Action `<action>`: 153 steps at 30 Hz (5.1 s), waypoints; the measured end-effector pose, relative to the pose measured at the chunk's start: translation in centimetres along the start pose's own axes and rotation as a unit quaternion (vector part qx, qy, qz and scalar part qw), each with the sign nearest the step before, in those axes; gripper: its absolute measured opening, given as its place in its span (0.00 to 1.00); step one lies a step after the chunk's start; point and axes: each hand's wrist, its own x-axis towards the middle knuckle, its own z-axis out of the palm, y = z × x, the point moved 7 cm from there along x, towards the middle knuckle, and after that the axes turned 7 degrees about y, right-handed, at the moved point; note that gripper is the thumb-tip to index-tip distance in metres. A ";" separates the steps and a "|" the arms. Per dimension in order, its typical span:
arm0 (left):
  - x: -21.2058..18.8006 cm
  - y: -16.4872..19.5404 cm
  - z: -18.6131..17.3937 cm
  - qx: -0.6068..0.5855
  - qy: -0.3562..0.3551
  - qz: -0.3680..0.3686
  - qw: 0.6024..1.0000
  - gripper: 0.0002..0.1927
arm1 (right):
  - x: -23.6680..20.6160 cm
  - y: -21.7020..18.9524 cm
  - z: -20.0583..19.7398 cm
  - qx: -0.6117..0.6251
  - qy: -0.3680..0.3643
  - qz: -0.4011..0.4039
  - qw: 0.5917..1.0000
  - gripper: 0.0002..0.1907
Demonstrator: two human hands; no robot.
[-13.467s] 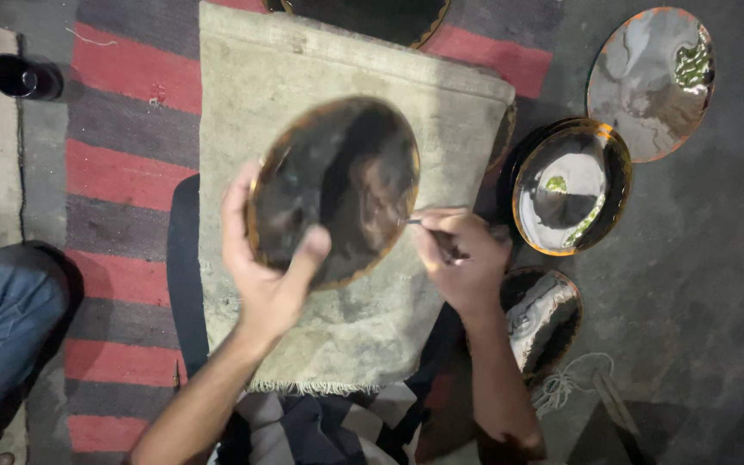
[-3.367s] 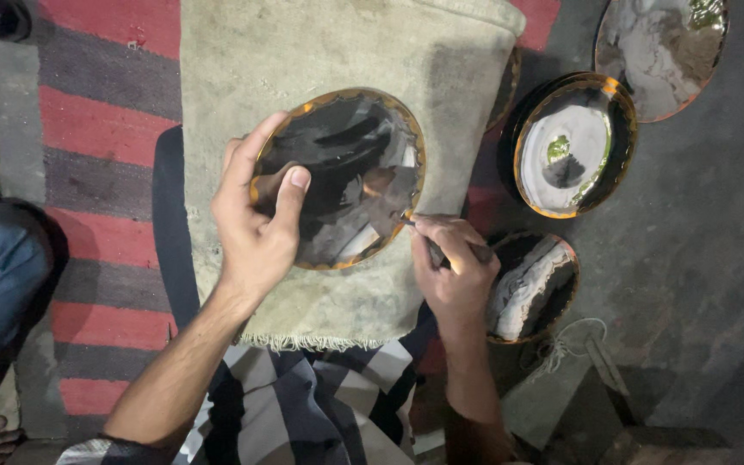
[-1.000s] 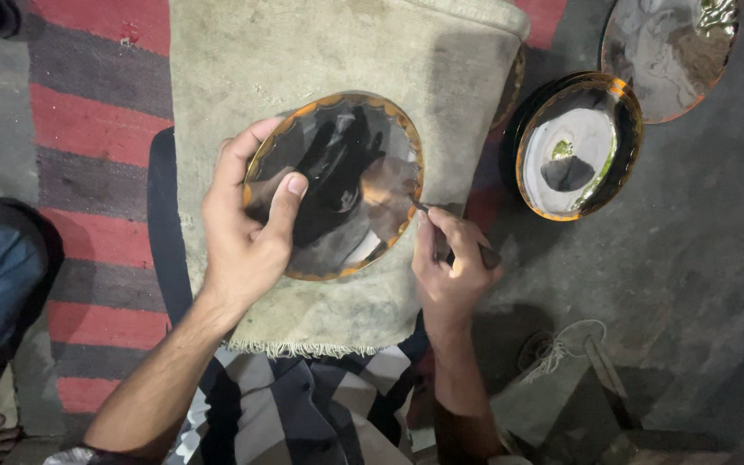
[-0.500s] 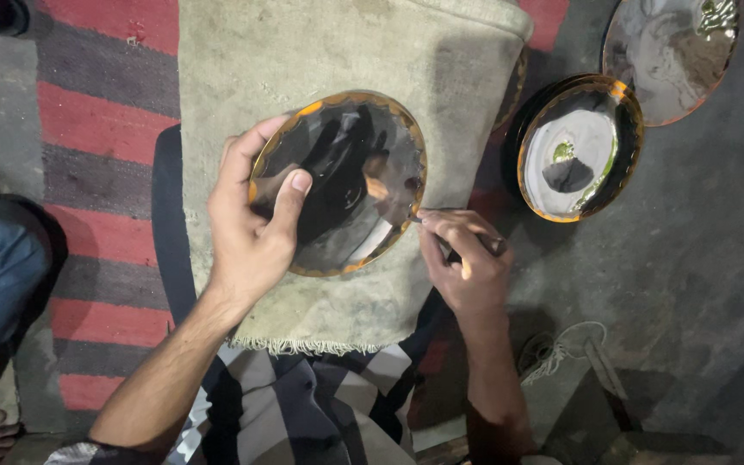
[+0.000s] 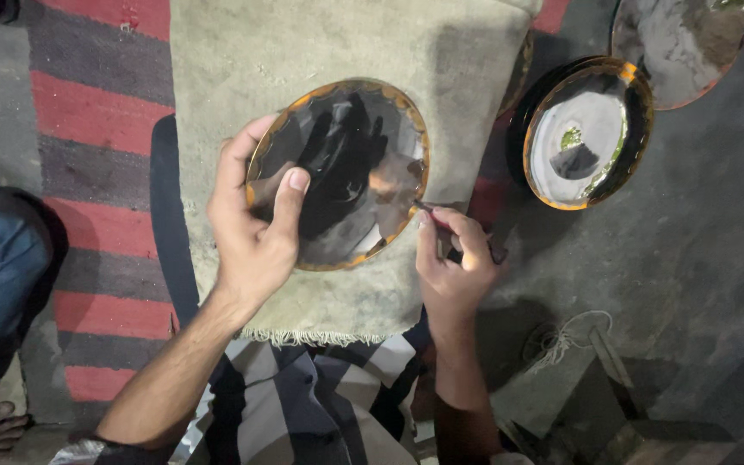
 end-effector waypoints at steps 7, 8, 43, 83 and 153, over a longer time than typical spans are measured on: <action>0.0 0.2 0.0 0.017 -0.003 0.014 1.000 0.21 | -0.5 -0.2 0.2 -0.075 0.026 -0.024 0.997 0.07; -0.1 0.2 0.0 0.014 -0.001 0.011 1.000 0.21 | -0.5 -0.2 0.2 -0.081 0.024 -0.028 0.996 0.06; -1.7 -0.4 -0.2 0.011 0.048 0.013 0.999 0.21 | -0.9 -1.5 -0.2 -0.043 -0.010 0.024 0.999 0.06; 0.5 -1.2 0.3 -0.054 -0.099 -0.067 0.991 0.20 | 0.6 5.3 -1.2 0.081 -0.022 0.049 0.995 0.10; 1.6 0.6 0.7 -0.029 -0.032 -0.078 0.996 0.21 | 2.8 -1.1 -0.1 -0.009 -0.089 -0.111 0.990 0.10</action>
